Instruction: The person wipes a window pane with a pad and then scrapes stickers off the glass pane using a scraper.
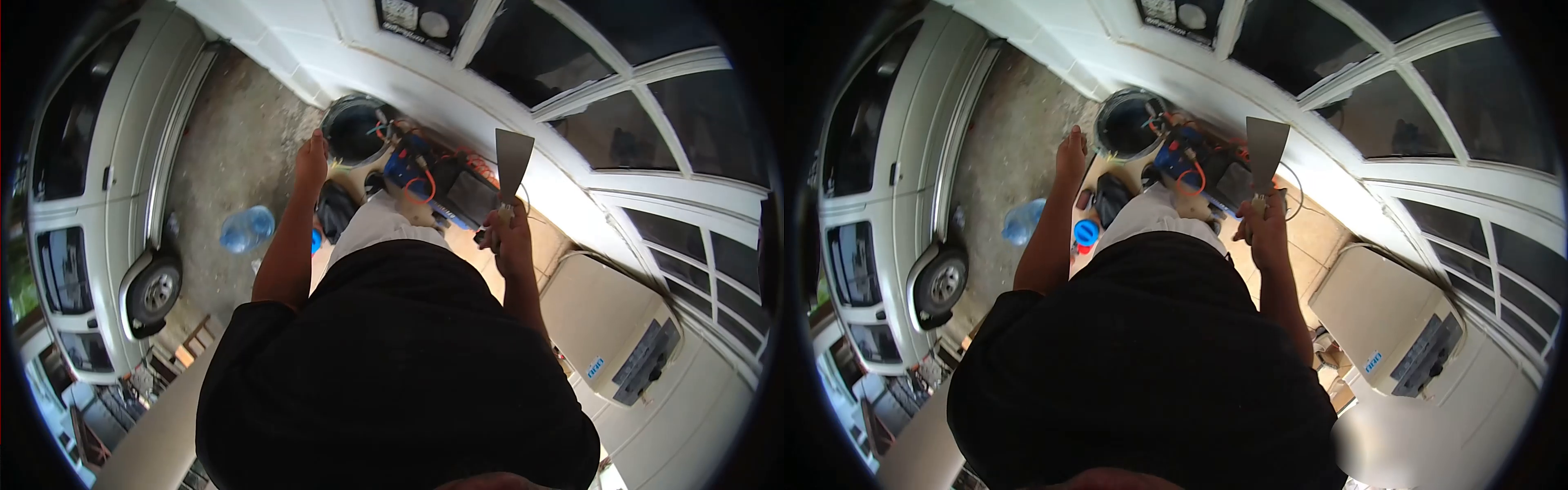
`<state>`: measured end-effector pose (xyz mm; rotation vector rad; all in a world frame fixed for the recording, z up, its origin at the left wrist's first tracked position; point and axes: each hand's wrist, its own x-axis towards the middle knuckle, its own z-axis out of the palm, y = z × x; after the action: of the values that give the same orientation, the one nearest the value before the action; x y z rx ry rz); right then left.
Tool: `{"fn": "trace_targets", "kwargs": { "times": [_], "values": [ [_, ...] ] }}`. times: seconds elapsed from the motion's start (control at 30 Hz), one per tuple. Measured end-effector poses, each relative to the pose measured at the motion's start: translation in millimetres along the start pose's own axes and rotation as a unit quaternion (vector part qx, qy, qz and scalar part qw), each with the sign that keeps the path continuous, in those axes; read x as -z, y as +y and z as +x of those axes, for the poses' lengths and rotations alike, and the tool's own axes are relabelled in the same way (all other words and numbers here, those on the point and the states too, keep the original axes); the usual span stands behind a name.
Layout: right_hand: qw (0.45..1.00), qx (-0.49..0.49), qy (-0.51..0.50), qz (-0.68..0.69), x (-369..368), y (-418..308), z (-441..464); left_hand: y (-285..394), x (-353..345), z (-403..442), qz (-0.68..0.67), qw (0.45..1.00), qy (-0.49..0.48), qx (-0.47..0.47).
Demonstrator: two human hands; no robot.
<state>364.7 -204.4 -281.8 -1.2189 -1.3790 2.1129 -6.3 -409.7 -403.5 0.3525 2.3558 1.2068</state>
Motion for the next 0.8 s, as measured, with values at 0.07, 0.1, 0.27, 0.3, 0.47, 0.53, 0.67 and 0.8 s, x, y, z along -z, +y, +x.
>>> {"fn": "trace_targets", "kwargs": {
  "times": [0.07,0.1,0.27,0.3,0.47,0.53,0.67,0.8],
  "values": [
    [0.999,-0.003,-0.029,-0.037,10.0,7.1,6.9,10.7,15.6,-26.6,-0.043,0.998,0.014,-0.036],
    [0.998,-0.003,-0.046,-0.04,13.3,6.4,9.8,28.4,19.4,-47.4,-0.097,0.994,0.003,-0.052],
    [0.997,0.042,-0.058,-0.033,-1.0,-11.3,7.3,59.6,37.6,-83.6,-0.162,0.984,-0.016,-0.077],
    [0.997,0.047,-0.055,-0.028,-5.2,-11.6,6.4,62.4,39.2,-81.1,-0.162,0.983,-0.014,-0.081],
    [0.997,0.045,-0.053,-0.039,-22.6,-8.2,1.6,84.4,38.5,-50.7,-0.136,0.978,-0.02,-0.155],
    [0.997,0.029,-0.037,-0.061,-32.1,-9.3,3.3,94.0,37.8,-29.1,-0.153,0.971,-0.039,-0.181],
    [0.993,0.077,0.002,-0.087,-68.0,-27.0,12.4,145.6,43.7,-6.3,-0.093,0.967,-0.017,-0.237],
    [0.99,0.118,0.053,-0.062,-115.3,-47.8,37.6,173.8,68.4,47.2,0.025,0.933,-0.088,-0.348]
  ]
}}
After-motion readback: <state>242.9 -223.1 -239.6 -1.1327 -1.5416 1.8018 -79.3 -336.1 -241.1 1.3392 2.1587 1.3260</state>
